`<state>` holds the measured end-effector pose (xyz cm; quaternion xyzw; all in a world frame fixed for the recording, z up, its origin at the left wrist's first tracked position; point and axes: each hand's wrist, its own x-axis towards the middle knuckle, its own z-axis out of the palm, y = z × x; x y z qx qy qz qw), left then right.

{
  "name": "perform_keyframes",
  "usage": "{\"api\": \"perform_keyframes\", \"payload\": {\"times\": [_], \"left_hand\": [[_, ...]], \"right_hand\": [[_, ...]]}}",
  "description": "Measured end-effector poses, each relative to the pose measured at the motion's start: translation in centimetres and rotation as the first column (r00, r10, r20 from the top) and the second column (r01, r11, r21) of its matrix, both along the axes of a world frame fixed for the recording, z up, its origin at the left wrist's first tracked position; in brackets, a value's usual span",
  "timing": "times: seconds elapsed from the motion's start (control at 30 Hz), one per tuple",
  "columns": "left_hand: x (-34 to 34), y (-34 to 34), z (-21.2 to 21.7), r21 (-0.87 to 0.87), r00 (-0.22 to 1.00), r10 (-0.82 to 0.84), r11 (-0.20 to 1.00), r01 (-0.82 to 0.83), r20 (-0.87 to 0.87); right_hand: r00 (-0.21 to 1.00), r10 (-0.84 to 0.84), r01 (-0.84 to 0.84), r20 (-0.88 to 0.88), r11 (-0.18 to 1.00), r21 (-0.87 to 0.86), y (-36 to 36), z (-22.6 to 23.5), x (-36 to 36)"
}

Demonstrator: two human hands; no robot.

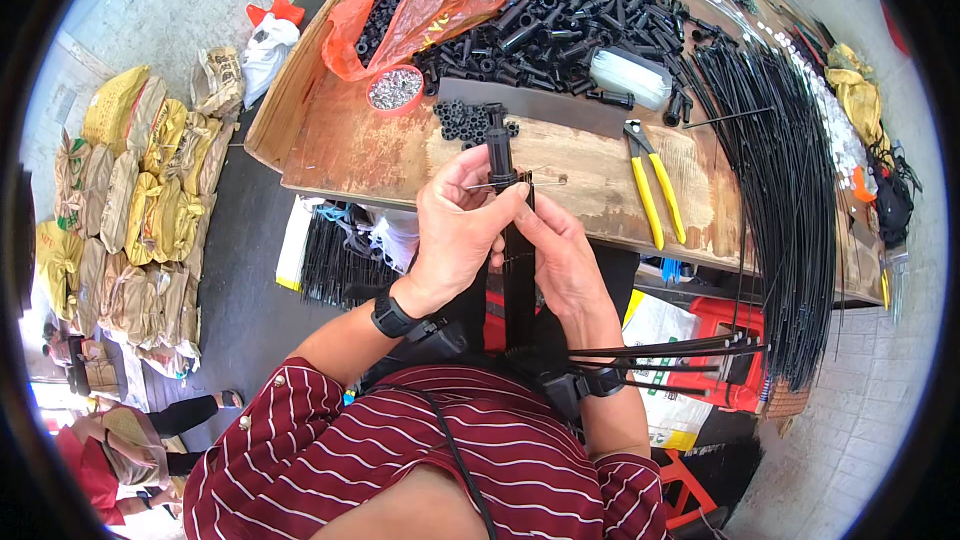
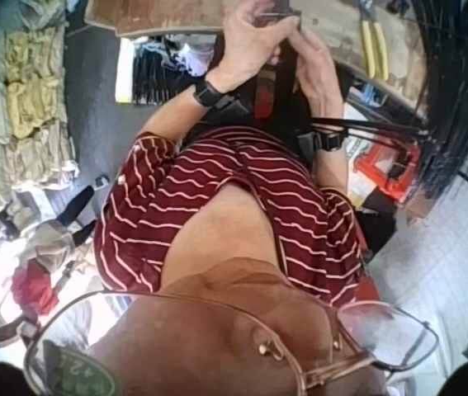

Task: Assembling black umbrella rods into plastic hub components using pliers at a workbench.

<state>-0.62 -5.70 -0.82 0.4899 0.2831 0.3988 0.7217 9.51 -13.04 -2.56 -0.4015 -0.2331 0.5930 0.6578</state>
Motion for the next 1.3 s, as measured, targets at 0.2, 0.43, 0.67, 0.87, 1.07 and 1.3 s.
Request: {"api": "perform_keyframes", "payload": {"times": [0.2,0.43,0.67,0.87,1.07,1.3], "left_hand": [[-0.1,0.9,0.0,0.045,0.997,-0.056,0.997,0.058,-0.052],[-1.3,4.4,-1.3,-0.047,0.895,-0.444,0.894,0.446,0.042],[-0.7,5.1,-1.4,-0.067,0.826,-0.549,0.826,0.559,0.127],[-3.4,4.4,-0.5,0.243,0.7,-0.711,0.67,0.701,-0.059],[-1.2,3.5,1.9,0.401,0.858,-0.376,0.768,0.5,-0.35],[0.9,4.5,0.4,0.383,0.922,-0.103,0.888,0.255,-0.373]], "right_hand": [[1.0,-0.016,0.015,0.016,0.999,0.037,0.1,-0.5,0.7],[0.991,0.082,-0.073,-0.107,0.993,0.087,0.2,-0.7,1.1],[0.996,-0.072,0.077,-0.049,0.991,0.111,1.3,-1.0,1.1],[0.89,-0.446,0.436,0.091,0.893,0.115,2.8,-1.3,0.1],[0.739,-0.555,0.499,0.383,0.832,0.242,3.8,-1.2,-2.3],[0.659,-0.581,0.542,0.477,0.807,0.235,3.6,-1.0,-2.9]]}}
